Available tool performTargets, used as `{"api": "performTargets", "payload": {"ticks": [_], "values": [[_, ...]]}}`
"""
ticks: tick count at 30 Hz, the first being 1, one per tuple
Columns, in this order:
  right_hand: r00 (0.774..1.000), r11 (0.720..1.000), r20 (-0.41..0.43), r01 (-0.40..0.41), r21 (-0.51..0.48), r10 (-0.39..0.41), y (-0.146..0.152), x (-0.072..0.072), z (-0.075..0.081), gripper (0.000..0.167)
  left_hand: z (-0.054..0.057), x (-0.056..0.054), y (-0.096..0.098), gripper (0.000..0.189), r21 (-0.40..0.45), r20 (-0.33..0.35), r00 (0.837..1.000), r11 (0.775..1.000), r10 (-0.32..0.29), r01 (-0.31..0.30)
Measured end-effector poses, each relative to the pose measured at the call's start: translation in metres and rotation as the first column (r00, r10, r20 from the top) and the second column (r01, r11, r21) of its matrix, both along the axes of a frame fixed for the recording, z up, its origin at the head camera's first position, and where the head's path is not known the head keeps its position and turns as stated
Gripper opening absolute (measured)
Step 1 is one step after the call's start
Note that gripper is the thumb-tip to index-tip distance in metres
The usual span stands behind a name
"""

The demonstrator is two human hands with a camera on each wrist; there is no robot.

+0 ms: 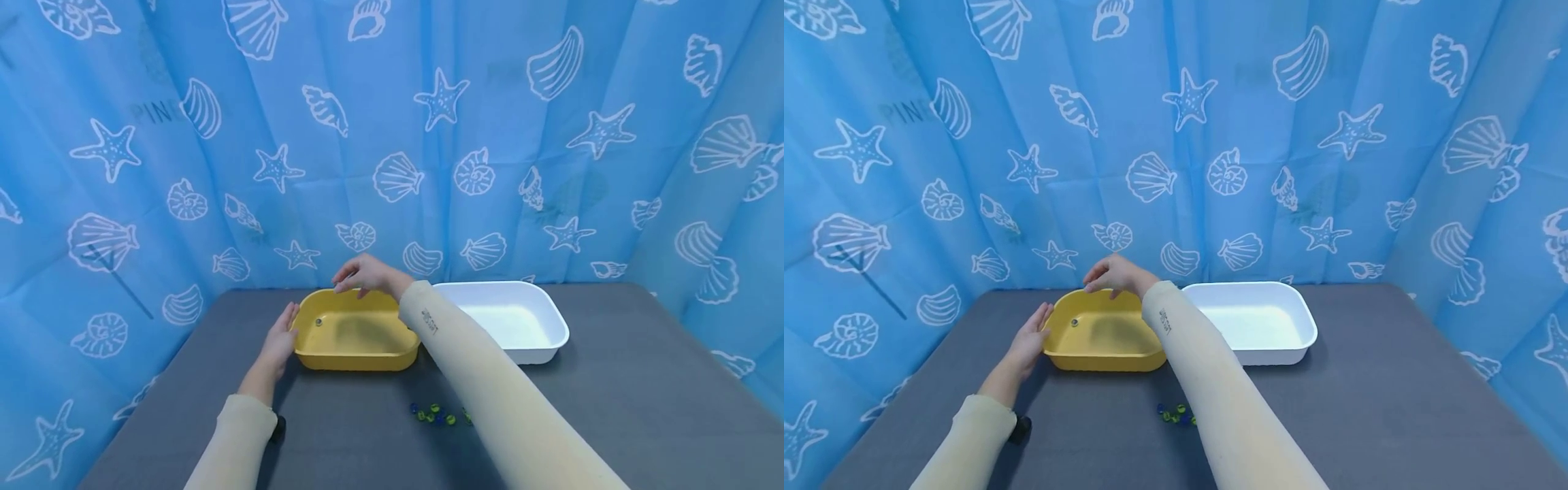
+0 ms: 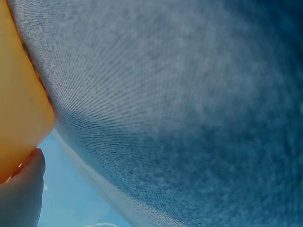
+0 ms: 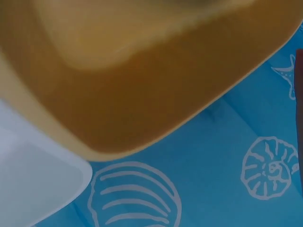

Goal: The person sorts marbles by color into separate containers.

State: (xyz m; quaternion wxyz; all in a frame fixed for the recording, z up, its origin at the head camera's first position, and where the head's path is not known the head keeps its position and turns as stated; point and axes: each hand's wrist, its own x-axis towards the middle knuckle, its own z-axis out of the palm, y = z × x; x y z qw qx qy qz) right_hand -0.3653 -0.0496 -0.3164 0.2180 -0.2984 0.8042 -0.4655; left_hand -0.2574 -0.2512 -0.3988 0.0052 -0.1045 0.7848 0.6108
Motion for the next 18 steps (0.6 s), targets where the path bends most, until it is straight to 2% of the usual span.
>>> {"api": "performTargets", "payload": {"ticks": [5,12,18], "values": [[0.999,0.998,0.005,-0.049,0.045,0.048,-0.012,-0.001,-0.007,0.033,0.0,-0.001,-0.002,0.06,-0.016,0.005,1.0,1.0,0.008,-0.008],[0.984,0.973,-0.106,-0.117,0.201,0.14,-0.025,-0.002,-0.025,0.026,0.001,-0.001,-0.002,0.06,-0.001,-0.008,1.0,1.0,0.011,-0.011],[0.983,0.94,-0.056,-0.152,0.305,0.177,-0.024,-0.002,-0.043,0.027,-0.002,-0.003,0.001,0.06,0.006,-0.005,1.0,1.0,0.025,-0.025]]}}
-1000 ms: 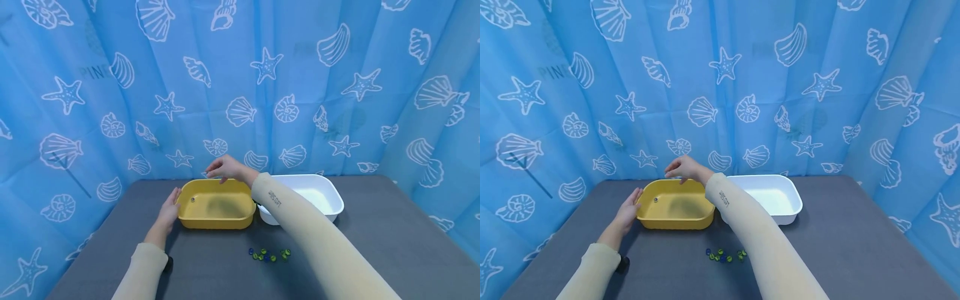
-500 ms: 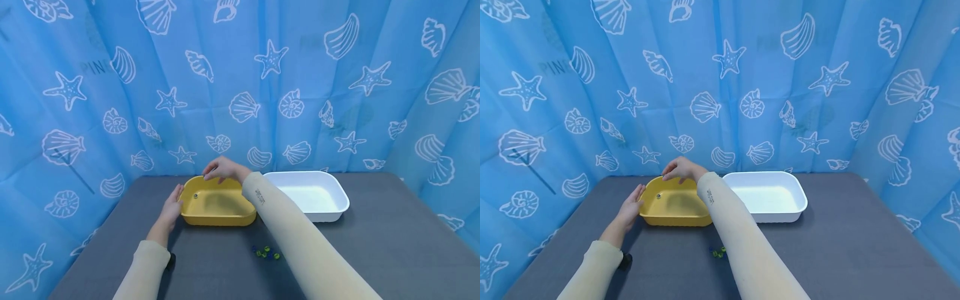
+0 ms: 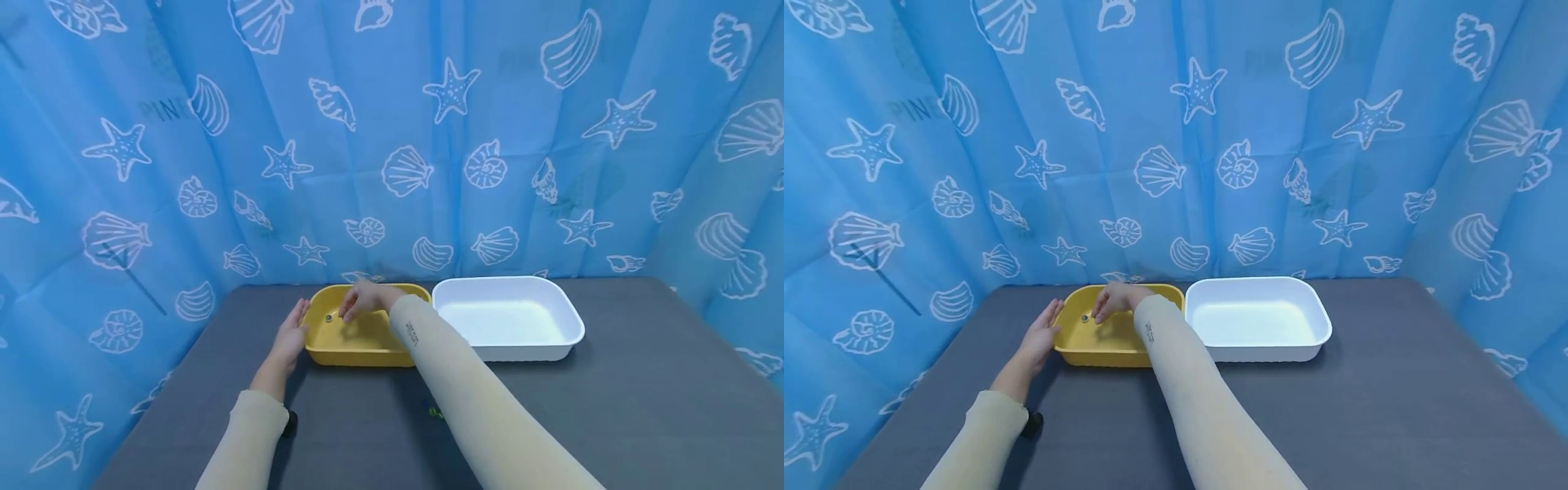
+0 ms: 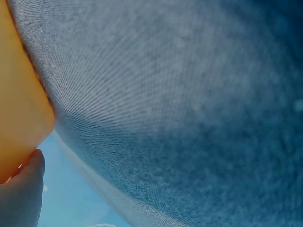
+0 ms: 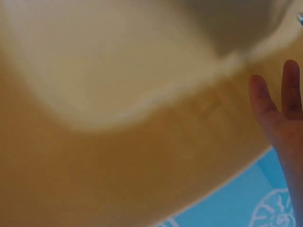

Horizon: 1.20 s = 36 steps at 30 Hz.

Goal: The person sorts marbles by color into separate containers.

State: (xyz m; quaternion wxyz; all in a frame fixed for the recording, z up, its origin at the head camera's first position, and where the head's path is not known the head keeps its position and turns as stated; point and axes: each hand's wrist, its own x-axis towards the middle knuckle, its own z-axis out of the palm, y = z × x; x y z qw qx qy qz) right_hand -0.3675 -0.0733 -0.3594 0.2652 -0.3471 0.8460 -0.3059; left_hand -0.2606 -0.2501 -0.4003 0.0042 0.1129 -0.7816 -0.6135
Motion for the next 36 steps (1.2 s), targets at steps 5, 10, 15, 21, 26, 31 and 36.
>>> {"api": "performTargets", "payload": {"ticks": [5,10,15,21,26,31,36], "values": [[1.0,0.998,0.0,0.019,0.056,-0.019,0.0,0.001,-0.013,0.015,-0.002,0.0,-0.002,0.059,0.001,0.002,1.0,1.0,0.006,-0.006],[0.997,0.994,0.023,0.069,0.086,-0.071,0.001,0.004,-0.017,0.006,0.0,-0.001,-0.001,0.059,0.006,0.004,1.0,1.0,0.004,-0.004],[0.998,0.992,0.007,0.055,0.112,-0.056,-0.001,0.009,-0.02,0.005,0.002,-0.001,0.0,0.059,-0.002,0.023,1.0,1.0,0.007,-0.007],[0.998,0.989,-0.065,0.029,0.146,-0.02,-0.003,0.01,-0.025,0.008,0.001,-0.001,-0.001,0.059,-0.012,0.023,1.0,1.0,0.004,-0.004],[0.999,0.989,-0.041,0.031,0.144,-0.026,-0.002,0.009,-0.025,0.014,0.001,-0.002,-0.002,0.059,-0.017,0.028,1.0,1.0,0.013,-0.013],[0.997,0.98,-0.076,0.027,0.199,-0.012,0.002,0.008,-0.021,0.038,0.001,-0.003,-0.002,0.058,-0.02,0.028,1.0,1.0,0.008,-0.007],[0.996,0.958,-0.09,0.035,0.286,-0.009,0.007,0.012,-0.011,0.06,0.0,-0.002,-0.001,0.059,-0.018,0.023,1.0,1.0,-0.002,0.003]]}}
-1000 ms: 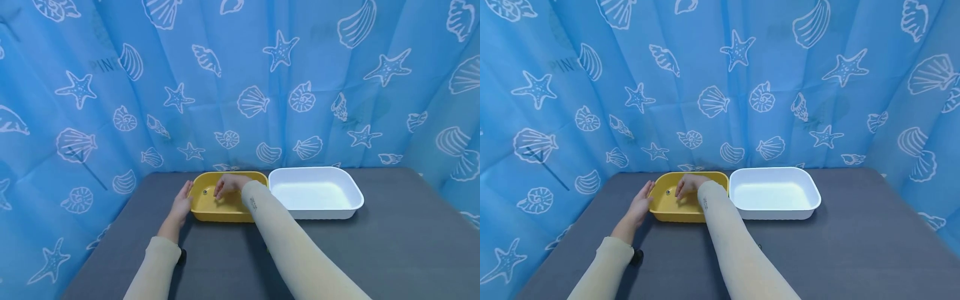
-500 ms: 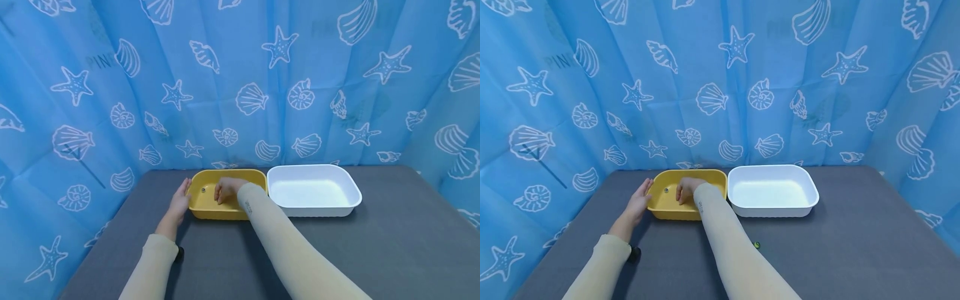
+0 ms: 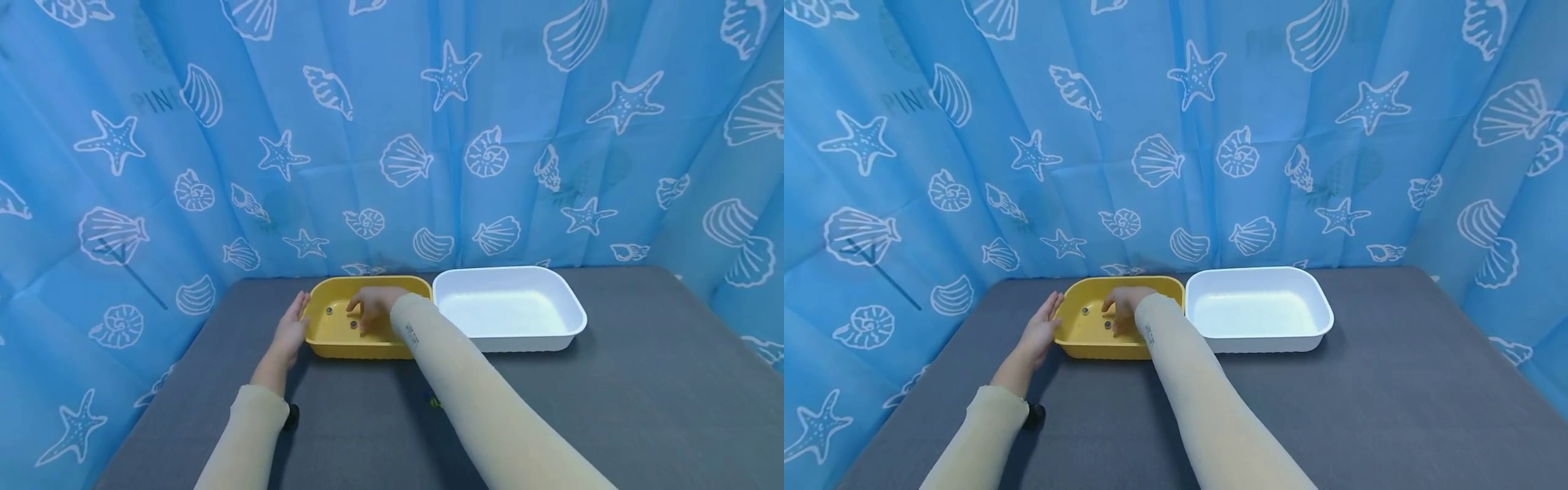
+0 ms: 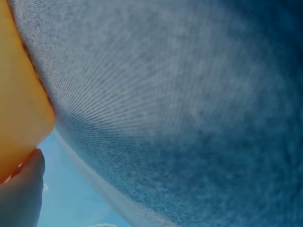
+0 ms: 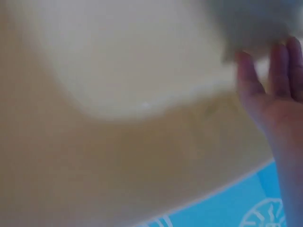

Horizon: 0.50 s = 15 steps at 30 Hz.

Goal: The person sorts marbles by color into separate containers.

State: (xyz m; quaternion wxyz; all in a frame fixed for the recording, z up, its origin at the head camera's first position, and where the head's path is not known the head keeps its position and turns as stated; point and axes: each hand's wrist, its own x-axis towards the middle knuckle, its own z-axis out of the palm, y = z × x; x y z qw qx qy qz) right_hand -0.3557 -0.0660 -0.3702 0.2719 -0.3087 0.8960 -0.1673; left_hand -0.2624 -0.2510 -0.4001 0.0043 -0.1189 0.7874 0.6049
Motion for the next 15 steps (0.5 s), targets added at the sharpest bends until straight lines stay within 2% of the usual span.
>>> {"api": "performTargets", "payload": {"ticks": [7,12,15], "values": [[1.0,0.997,-0.002,0.02,0.077,-0.02,0.004,0.006,0.018,0.065,0.002,0.001,0.0,0.059,0.017,-0.024,1.0,1.0,-0.014,0.015],[0.997,0.988,-0.066,-0.017,0.153,0.027,0.012,0.01,0.027,0.063,0.0,0.003,-0.001,0.059,0.015,-0.026,0.999,1.0,-0.027,0.027],[0.994,0.987,-0.098,-0.041,0.158,0.057,0.019,0.012,0.035,0.063,-0.001,0.002,-0.002,0.059,-0.001,-0.021,0.999,1.0,-0.026,0.026]]}}
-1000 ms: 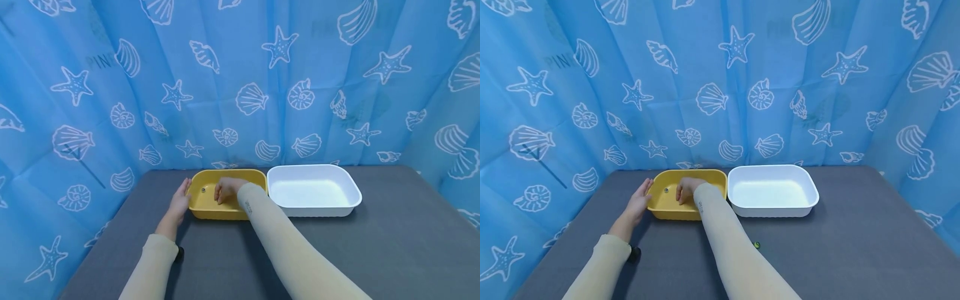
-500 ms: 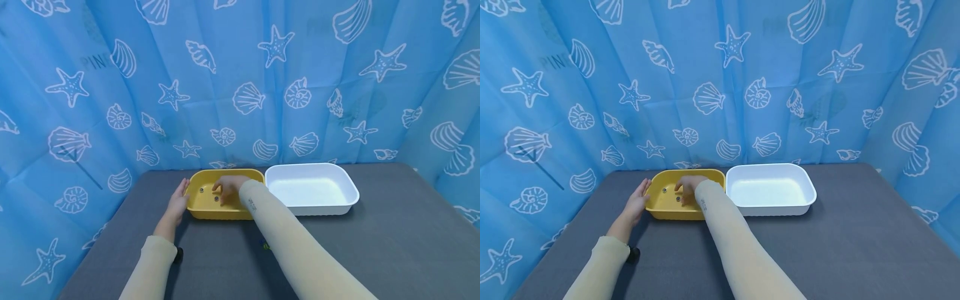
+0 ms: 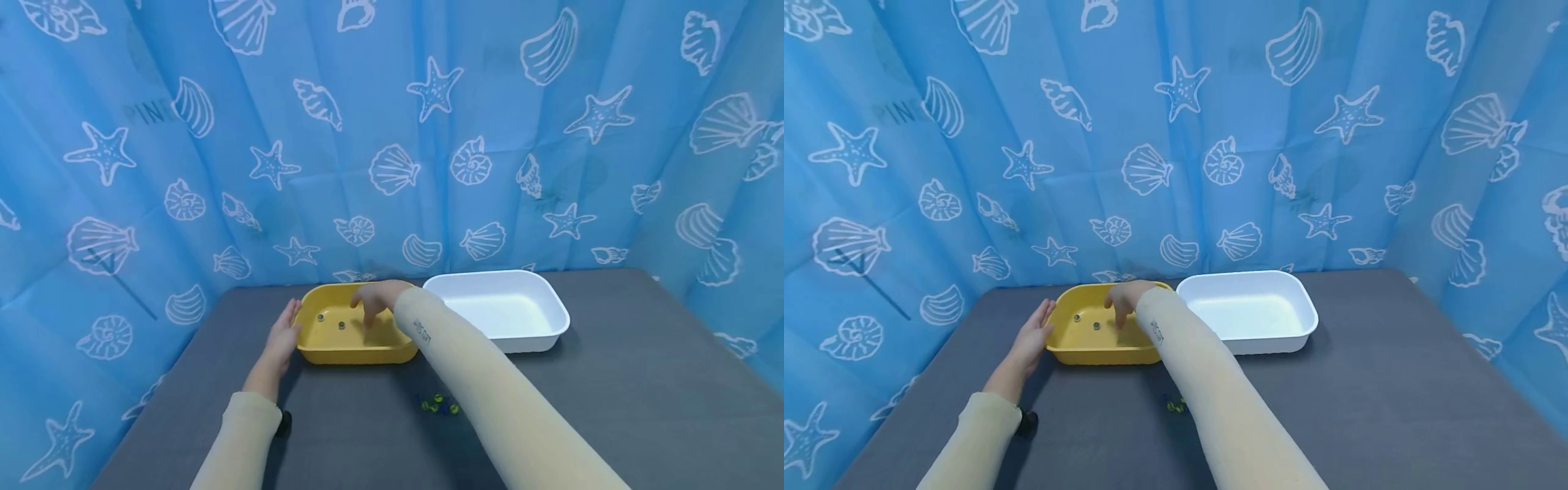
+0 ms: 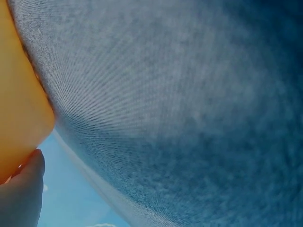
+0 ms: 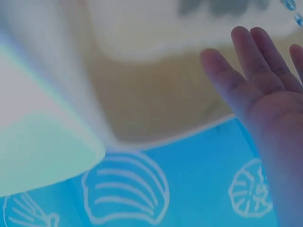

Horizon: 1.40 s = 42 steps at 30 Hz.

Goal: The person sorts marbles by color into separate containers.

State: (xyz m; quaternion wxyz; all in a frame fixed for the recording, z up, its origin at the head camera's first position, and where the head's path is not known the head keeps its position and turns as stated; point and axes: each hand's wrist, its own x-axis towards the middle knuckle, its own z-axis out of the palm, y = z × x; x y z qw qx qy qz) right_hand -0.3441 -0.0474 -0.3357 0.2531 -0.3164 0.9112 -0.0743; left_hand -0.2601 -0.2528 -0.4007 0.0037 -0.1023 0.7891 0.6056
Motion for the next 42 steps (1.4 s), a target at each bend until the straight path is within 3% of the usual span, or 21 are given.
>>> {"api": "performTargets", "payload": {"ticks": [7,13,23,33,37,42], "values": [[0.999,0.995,0.031,-0.023,-0.102,0.026,0.01,0.004,0.007,0.06,-0.003,0.001,-0.005,0.06,-0.013,0.008,1.0,1.0,0.008,-0.008],[0.999,0.992,0.031,-0.036,-0.121,0.04,0.023,0.009,0.005,0.06,-0.005,0.001,-0.002,0.06,-0.022,0.013,1.0,1.0,0.002,-0.001],[0.996,0.987,-0.04,-0.08,-0.14,0.075,0.053,0.026,0.008,0.055,-0.003,0.002,0.001,0.059,-0.029,0.018,1.0,1.0,-0.004,0.005],[1.0,0.974,-0.022,-0.023,-0.225,0.019,0.078,0.043,0.007,0.047,-0.001,0.003,0.002,0.059,-0.042,0.023,1.0,0.999,-0.003,0.003],[1.0,0.958,-0.023,0.003,-0.287,-0.01,0.084,0.049,0.004,0.045,-0.001,0.003,0.002,0.059,-0.039,0.025,1.0,0.999,0.0,0.001],[0.999,0.911,-0.011,0.028,-0.41,-0.035,0.094,0.061,-0.002,0.039,-0.001,0.001,0.002,0.059,-0.031,0.019,1.0,0.999,-0.013,0.014]]}}
